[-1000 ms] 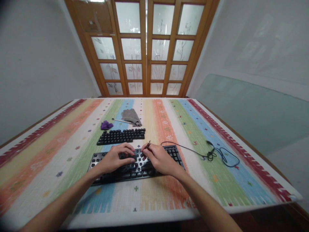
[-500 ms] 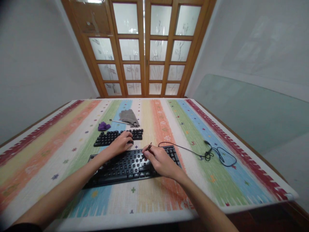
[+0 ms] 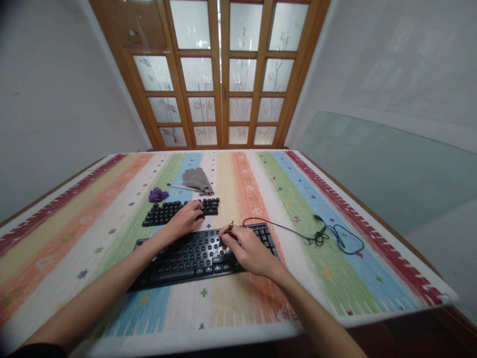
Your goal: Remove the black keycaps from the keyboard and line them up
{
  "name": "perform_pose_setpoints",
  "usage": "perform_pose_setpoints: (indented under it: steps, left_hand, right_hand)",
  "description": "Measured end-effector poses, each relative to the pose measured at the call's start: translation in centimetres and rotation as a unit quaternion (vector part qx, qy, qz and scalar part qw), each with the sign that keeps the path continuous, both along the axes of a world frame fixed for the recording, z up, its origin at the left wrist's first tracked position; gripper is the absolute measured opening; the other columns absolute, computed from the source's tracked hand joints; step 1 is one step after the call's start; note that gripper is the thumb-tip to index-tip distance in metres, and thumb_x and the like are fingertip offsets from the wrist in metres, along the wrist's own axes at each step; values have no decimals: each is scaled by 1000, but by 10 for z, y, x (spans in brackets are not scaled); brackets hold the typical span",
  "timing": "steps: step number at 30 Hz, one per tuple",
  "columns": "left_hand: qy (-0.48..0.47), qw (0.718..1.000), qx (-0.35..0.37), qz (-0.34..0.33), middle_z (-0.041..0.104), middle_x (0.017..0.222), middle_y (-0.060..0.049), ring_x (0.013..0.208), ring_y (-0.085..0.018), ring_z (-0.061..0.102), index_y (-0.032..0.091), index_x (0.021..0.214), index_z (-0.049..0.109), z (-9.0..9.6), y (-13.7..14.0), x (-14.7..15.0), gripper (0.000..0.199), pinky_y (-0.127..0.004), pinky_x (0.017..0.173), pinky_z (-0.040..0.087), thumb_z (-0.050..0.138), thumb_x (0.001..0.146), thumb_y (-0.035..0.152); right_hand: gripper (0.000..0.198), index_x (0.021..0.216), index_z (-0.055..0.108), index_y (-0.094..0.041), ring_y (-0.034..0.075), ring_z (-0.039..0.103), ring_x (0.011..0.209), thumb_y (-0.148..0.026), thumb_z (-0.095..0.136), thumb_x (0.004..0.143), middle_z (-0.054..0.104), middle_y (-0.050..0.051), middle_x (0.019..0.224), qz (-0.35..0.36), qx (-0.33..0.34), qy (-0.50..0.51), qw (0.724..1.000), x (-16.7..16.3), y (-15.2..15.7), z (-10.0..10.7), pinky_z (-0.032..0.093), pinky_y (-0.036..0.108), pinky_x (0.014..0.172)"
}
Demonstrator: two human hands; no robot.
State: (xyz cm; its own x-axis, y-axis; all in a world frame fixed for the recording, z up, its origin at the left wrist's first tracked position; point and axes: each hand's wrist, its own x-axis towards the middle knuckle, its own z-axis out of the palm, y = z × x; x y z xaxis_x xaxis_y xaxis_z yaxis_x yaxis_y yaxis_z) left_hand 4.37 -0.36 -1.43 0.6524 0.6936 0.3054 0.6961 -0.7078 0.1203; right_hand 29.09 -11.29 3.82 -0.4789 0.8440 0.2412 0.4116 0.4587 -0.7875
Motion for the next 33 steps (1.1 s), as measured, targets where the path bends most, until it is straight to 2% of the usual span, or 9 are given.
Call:
perform_pose_setpoints:
  steps: [9, 18, 25, 33]
  left_hand:
    - [-8, 1000, 15, -15, 57, 102, -10, 99, -24, 52, 14, 92, 69, -2, 3, 0, 15, -39, 92, 49, 57, 84, 12]
    - [11, 999, 10, -31, 56, 105, -11, 101, -24, 52, 16, 82, 71, -5, 7, -1, 17, -39, 92, 48, 55, 86, 14]
    - [-15, 999, -2, -39, 57, 106, -11, 103, -25, 53, 15, 97, 70, -3, 8, -5, 18, -40, 94, 48, 60, 83, 13]
    - [-13, 1000, -3, -17, 57, 106, -11, 103, -25, 53, 15, 93, 70, -4, 4, -13, 14, -42, 93, 49, 61, 83, 15]
  right_hand:
    - [24, 96, 59, -18, 17, 60, 77, -32, 40, 101, 63, 4, 82, 3, -13, 4, 1000, 1, -1, -1, 44, 29, 74]
    - [22, 96, 60, -17, 16, 60, 76, -27, 41, 100, 64, 4, 83, 2, -13, -2, 1000, 2, -3, -1, 44, 28, 73]
    - [23, 97, 60, -17, 17, 61, 77, -28, 41, 100, 65, 5, 86, -2, -13, 2, 1000, 3, -1, -3, 44, 28, 74]
    - [25, 98, 61, -17, 18, 61, 80, -31, 40, 100, 66, 6, 90, -6, -10, -5, 1000, 8, 0, -5, 45, 31, 77]
